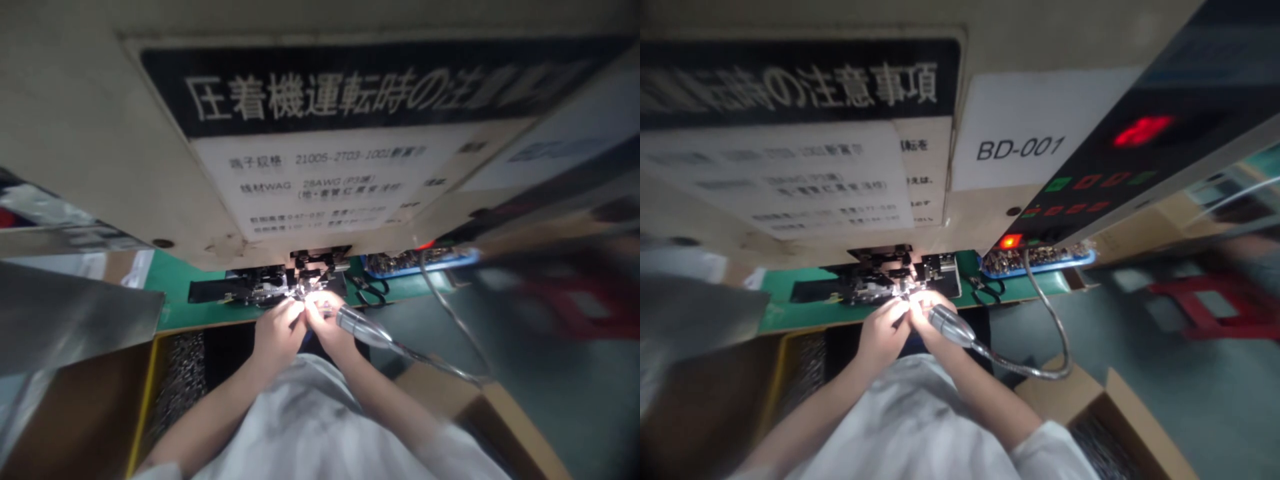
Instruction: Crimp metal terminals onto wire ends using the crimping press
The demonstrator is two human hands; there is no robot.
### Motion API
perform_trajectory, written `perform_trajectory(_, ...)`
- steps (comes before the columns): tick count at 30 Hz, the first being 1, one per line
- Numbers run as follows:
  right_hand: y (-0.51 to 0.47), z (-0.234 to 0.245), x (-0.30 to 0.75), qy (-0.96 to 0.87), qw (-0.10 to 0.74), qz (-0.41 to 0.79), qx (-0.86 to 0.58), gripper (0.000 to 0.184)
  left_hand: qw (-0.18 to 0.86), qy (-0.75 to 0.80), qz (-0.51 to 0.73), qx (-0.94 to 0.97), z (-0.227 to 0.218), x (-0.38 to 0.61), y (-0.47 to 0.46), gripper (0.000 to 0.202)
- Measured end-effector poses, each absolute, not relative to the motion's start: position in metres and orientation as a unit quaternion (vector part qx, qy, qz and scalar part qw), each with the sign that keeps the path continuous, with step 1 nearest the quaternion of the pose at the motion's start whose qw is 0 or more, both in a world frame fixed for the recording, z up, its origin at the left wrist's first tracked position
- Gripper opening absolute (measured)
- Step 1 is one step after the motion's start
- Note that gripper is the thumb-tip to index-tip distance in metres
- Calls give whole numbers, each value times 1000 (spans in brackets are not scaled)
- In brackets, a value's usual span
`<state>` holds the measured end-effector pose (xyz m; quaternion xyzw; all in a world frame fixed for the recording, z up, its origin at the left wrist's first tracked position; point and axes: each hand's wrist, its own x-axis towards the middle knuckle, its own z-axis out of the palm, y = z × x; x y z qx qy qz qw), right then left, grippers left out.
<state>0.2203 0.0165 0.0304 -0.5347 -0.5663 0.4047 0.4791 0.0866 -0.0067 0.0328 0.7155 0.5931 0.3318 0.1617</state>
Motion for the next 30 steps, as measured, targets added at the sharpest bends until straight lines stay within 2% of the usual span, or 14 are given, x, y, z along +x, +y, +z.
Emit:
perform_trajectory(8,18,34,225,-610,476,363,-520,14,100,594,317,733,37,86,-7,16)
perform_trajectory(18,16,37,227,-590,496,398,-497,15,85,593,302,742,38,87,-7,16)
perform_trajectory(30,18,28,223,-587,500,379,-511,17,67,586,324,740,41,86,-6,18)
